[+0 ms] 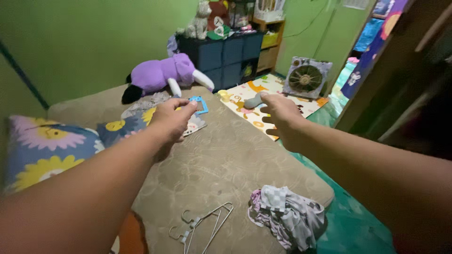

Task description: The person opens a wardrobe and removes several garments one by one from hangers, including shorts, a t-shirt, a tank top, and a long-sleeved shirt. Each item is taken off its hanger and placed on the bed, while the empty hangers are also set aside on the bed.

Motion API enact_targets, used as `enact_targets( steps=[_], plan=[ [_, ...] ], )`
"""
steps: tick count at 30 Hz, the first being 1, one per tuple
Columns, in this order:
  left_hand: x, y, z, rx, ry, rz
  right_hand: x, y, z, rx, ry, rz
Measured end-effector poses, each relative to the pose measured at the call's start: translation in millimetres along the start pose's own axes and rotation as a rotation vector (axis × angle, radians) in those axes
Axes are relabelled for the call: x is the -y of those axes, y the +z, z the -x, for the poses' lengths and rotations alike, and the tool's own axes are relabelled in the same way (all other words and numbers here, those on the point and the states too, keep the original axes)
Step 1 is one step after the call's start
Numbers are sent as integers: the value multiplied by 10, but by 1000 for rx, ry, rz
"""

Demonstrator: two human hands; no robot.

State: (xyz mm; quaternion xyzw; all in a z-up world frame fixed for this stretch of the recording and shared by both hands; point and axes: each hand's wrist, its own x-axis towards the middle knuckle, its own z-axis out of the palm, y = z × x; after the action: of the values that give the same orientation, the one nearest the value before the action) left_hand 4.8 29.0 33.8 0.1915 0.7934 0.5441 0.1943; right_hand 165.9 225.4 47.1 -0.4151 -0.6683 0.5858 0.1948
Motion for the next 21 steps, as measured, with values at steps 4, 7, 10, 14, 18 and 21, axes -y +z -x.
enact_targets(
  steps=[4,7,10,14,18,21],
  plan=[
    [-225,120,-35,76,0,0,71,-231,52,-41,-37,34],
    [-360,248,-51,122,51,52,109,-378,80,-90,-57,-2],
    [-516,400,-70,162,92,52,155,-559,107,-125,-88,-14],
    [-729,620,-83,204,151,26,211,-843,198,-204,-97,-20],
    [-941,861,-100,286,199,84,271,-1141,310,-302,-79,-27],
    [-1107,1012,-120,349,243,121,326,-1343,370,-333,-116,-34]
  ],
)
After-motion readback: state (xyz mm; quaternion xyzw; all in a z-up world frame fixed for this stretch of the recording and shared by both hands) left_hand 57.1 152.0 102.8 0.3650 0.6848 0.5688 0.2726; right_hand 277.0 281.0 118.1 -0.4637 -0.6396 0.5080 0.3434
